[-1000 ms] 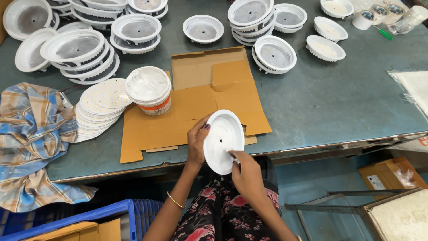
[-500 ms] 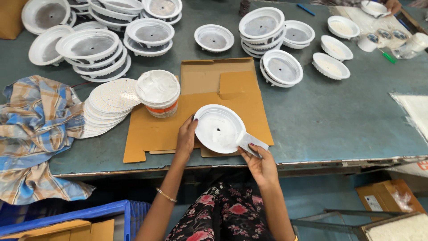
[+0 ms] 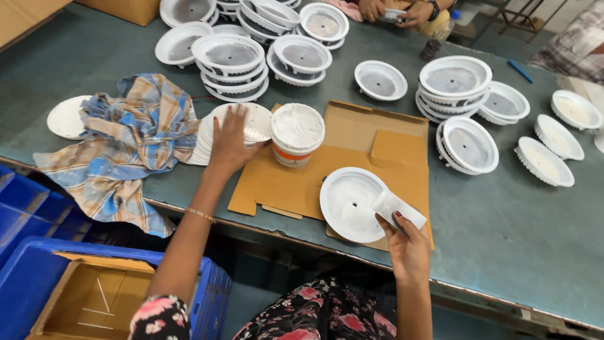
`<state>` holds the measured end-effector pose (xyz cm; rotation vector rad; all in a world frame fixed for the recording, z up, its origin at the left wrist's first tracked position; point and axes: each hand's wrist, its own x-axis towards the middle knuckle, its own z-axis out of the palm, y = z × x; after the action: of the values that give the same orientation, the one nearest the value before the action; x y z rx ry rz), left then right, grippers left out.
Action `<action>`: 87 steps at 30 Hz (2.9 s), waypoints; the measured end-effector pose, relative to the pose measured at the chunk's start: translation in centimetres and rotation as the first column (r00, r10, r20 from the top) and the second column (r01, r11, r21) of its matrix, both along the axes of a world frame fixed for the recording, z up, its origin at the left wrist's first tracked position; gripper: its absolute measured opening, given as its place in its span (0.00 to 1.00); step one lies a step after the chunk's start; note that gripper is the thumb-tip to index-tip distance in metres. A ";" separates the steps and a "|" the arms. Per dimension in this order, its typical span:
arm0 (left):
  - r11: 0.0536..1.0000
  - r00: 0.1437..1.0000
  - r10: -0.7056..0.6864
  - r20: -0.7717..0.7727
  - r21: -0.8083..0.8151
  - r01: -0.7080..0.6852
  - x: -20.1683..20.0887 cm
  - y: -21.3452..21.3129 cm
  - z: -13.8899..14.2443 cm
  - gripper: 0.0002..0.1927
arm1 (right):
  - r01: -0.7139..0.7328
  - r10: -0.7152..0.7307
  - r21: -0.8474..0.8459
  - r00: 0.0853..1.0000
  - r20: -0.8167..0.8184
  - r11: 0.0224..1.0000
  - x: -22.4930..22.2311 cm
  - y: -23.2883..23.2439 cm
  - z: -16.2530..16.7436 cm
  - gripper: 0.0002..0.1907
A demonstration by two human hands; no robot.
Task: The person repeatedly picks white circular plastic parts from a stack, dips a small rectangular applicator into a tub of white paste, and spreads the paste over the inner surface of each part. After coating, the part is placed on the table. The process is repeated for multiple parts throughout the clip.
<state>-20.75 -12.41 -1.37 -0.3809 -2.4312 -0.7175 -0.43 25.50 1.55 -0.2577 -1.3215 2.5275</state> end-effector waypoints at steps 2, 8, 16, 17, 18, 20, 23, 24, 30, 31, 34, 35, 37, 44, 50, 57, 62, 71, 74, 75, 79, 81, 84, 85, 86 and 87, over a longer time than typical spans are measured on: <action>0.960 0.976 0.041 0.215 -0.281 0.022 -1.6 -0.2 -0.8 0.39 | -0.048 0.051 0.075 0.998 -0.042 0.996 -0.9 -1.2 1.5 0.12; 0.959 0.960 0.119 0.252 -0.279 -0.045 -1.2 -2.9 -2.9 0.13 | 0.039 -0.017 0.706 0.999 -0.039 0.707 -5.5 -3.2 6.4 0.11; 0.963 0.939 0.072 0.337 -0.269 0.023 3.9 -4.0 0.5 0.33 | -0.094 0.599 0.995 0.797 0.082 -0.011 -20.4 -9.1 10.3 0.12; 0.960 0.925 0.081 0.371 -0.280 0.029 4.4 -3.8 0.8 0.35 | -0.121 0.603 0.984 0.778 0.177 -0.133 -21.9 -10.0 10.2 0.12; 0.965 0.963 0.031 0.267 -0.259 0.040 5.0 -3.8 0.9 0.33 | -0.144 0.595 0.957 0.757 0.270 -0.251 -23.2 -10.8 10.1 0.13; 0.973 0.997 -0.063 0.044 -0.220 0.071 6.1 -4.1 0.8 0.31 | -0.123 0.592 0.915 0.728 0.346 -0.384 -25.2 -12.1 9.6 0.17; 0.974 0.995 -0.095 -0.023 -0.208 0.088 7.2 -5.4 0.6 0.24 | -0.165 0.583 0.862 0.675 0.453 -0.479 -27.1 -13.0 9.3 0.22; 0.978 0.995 -0.089 -0.044 -0.192 0.079 7.5 -5.8 0.6 0.24 | -0.193 0.580 0.847 0.653 0.487 -0.495 -27.5 -13.1 9.2 0.23; 0.976 0.998 0.051 -0.033 0.212 -0.043 11.0 -8.1 1.2 0.16 | -0.315 0.538 0.852 0.670 0.512 -0.419 -27.8 -12.9 9.2 0.28; 0.916 0.991 0.116 0.074 0.378 -0.135 11.7 -8.1 1.2 0.12 | -0.289 0.558 0.880 0.688 0.464 -0.376 -27.7 -12.8 9.1 0.29; 0.451 0.997 0.011 0.080 0.889 -0.077 13.3 -7.7 1.1 0.14 | -0.245 0.580 0.920 0.718 0.385 -0.307 -27.4 -12.7 8.5 0.30; 0.205 0.999 -0.035 0.001 0.979 0.006 13.7 -7.7 1.2 0.16 | -0.256 0.567 0.912 0.720 0.400 -0.320 -27.3 -12.8 8.2 0.30; -0.176 0.987 -0.148 -0.062 0.984 0.035 14.5 -7.6 1.3 0.20 | -0.267 0.557 0.904 0.717 0.418 -0.334 -27.1 -13.1 7.4 0.30; -0.631 0.917 -0.321 -0.238 0.776 -0.019 16.0 -6.7 2.6 0.29 | -0.227 0.481 0.913 0.792 0.376 -0.339 -26.9 -14.2 5.3 0.32; -0.838 0.519 -0.390 -0.761 0.527 0.144 17.3 -5.7 4.8 0.46 | -0.099 0.482 0.990 0.866 0.137 -0.104 -25.1 -14.1 6.8 0.28; -0.433 0.786 -0.504 -0.358 0.892 0.129 18.1 -4.6 7.0 0.50 | -0.086 0.404 0.981 0.903 0.150 -0.171 -23.3 -13.3 6.8 0.26; -0.465 0.800 -0.456 -0.391 0.870 0.161 18.0 -4.0 6.6 0.51 | -0.052 0.508 0.998 0.861 0.034 0.022 -24.4 -13.0 5.6 0.27; -0.669 0.714 -0.505 -0.485 0.743 0.031 16.1 0.7 3.4 0.52 | -0.440 0.521 0.667 0.849 0.090 0.602 -17.2 -10.8 8.4 0.17; -0.761 0.622 -0.539 -0.568 0.645 -0.070 15.3 4.7 2.7 0.51 | -0.435 0.539 0.626 0.842 0.028 0.647 -12.8 -10.4 9.1 0.13; -0.763 0.629 -0.543 -0.556 0.639 -0.093 15.2 6.2 2.4 0.51 | -0.432 0.533 0.616 0.846 0.024 0.658 -11.2 -10.2 9.1 0.12; -0.783 0.589 -0.572 -0.572 0.594 -0.184 14.8 11.1 1.1 0.51 | -0.309 0.406 0.557 0.912 -0.055 0.771 -5.6 -10.2 8.1 0.19; -0.791 0.613 -0.583 -0.533 0.546 -0.278 14.8 13.1 0.3 0.49 | -0.180 0.275 0.561 0.957 -0.090 0.808 -3.6 -10.8 7.1 0.23; -0.805 0.537 -0.593 -0.600 0.458 -0.377 15.6 14.9 -0.4 0.48 | 0.029 0.149 0.644 0.964 -0.221 0.764 -1.8 -12.5 5.8 0.25; -0.809 0.495 -0.586 -0.642 0.427 -0.404 15.9 15.3 -0.4 0.48 | 0.077 0.122 0.699 0.966 -0.230 0.711 -1.5 -13.0 5.4 0.26; -0.784 0.484 -0.620 -0.618 0.514 -0.348 16.3 15.7 -0.3 0.49 | 0.121 0.097 0.749 0.966 -0.241 0.651 -1.1 -13.5 5.1 0.27; -0.750 0.476 -0.651 -0.591 0.596 -0.287 16.8 16.2 -0.1 0.50 | 0.164 0.074 0.793 0.964 -0.254 0.587 -0.7 -14.0 4.9 0.28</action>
<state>-3.97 3.82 -1.46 -0.3805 0.0357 -3.5062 -1.10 11.48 6.48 0.2384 -2.1266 1.5586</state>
